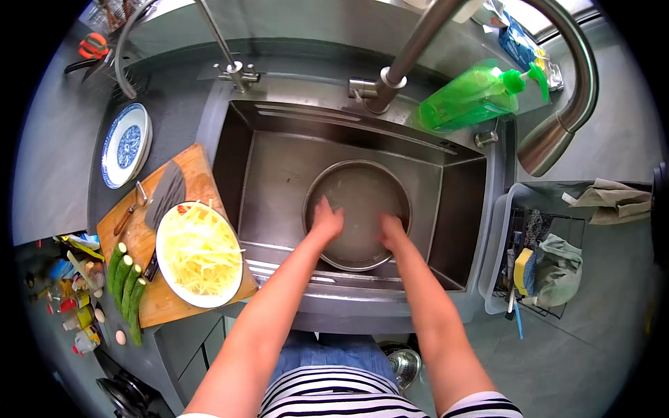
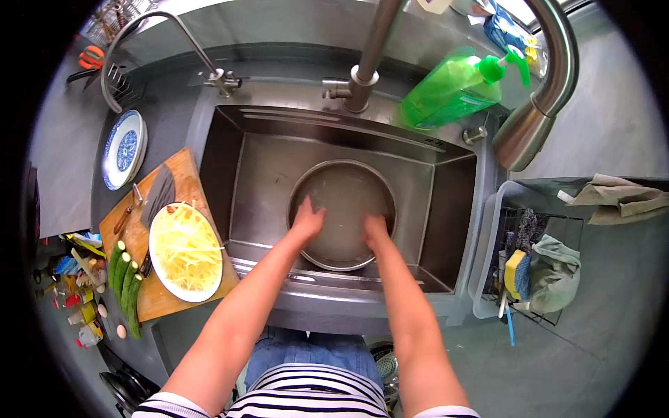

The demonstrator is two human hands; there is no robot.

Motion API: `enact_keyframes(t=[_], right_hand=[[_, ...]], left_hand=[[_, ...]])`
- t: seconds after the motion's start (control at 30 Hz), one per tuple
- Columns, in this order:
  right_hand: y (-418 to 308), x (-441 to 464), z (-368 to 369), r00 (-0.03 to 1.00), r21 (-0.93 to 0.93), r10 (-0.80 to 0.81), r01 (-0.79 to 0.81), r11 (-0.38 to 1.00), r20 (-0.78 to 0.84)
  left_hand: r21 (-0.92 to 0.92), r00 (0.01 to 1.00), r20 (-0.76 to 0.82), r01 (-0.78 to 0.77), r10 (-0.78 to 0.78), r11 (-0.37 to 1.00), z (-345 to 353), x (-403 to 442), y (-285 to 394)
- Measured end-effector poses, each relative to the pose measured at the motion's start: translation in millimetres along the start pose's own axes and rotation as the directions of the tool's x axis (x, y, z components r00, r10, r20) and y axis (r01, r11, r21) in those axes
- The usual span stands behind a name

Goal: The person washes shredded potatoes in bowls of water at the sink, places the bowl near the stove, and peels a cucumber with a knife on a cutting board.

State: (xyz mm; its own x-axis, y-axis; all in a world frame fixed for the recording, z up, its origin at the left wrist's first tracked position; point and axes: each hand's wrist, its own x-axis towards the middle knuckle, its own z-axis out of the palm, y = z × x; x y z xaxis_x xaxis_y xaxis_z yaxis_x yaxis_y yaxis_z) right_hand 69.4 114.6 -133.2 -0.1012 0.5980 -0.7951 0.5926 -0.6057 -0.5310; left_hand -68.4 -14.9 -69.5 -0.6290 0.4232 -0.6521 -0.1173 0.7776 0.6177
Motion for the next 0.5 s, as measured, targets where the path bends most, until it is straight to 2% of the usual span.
enact_keyframes(t=[0.03, 0.07, 0.13, 0.17, 0.27, 0.3, 0.37, 0.47, 0.5], right_hand=[[37, 51, 10, 0.999, 0.192, -0.044, 0.046, 0.98, -0.016], [59, 80, 17, 0.996, 0.377, -0.085, 0.094, 0.922, -0.041], [59, 87, 29, 0.991, 0.378, -0.094, 0.124, 0.917, -0.095], [56, 91, 38, 0.988, 0.379, -0.1, 0.139, 0.915, -0.119], [9, 62, 46, 0.997, 0.641, 0.021, -0.064, 0.765, 0.074], [-6, 55, 48, 0.991, 0.685, 0.012, -0.1, 0.722, 0.133], [-25, 50, 54, 0.969, 0.754, -0.015, -0.182, 0.631, 0.246], [-28, 62, 70, 0.919, 0.785, -0.158, -0.208, 0.583, 0.361], [-30, 61, 72, 0.887, 0.77, -0.205, -0.219, 0.6, 0.413]], left_hand=[[-0.051, 0.998, -0.056, 0.013, -0.016, 0.999, 6, 12, -4], [-0.29, 0.997, -0.01, 0.071, -0.078, 0.954, 12, 27, -9], [-0.694, 0.979, 0.118, 0.199, -0.163, 0.692, 14, 43, -5], [-0.724, 0.948, 0.226, 0.318, -0.225, 0.612, 10, 41, 4], [-0.755, 0.921, 0.257, 0.381, -0.294, 0.533, 24, 69, 0], [-0.775, 0.916, 0.272, 0.39, -0.295, 0.498, 24, 70, 7], [-0.811, 0.907, 0.299, 0.406, -0.298, 0.421, 18, 66, 26], [-0.905, 0.92, 0.306, 0.361, -0.244, 0.227, 44, 103, -2], [-0.913, 0.926, 0.303, 0.35, -0.226, 0.209, 47, 106, -6]])
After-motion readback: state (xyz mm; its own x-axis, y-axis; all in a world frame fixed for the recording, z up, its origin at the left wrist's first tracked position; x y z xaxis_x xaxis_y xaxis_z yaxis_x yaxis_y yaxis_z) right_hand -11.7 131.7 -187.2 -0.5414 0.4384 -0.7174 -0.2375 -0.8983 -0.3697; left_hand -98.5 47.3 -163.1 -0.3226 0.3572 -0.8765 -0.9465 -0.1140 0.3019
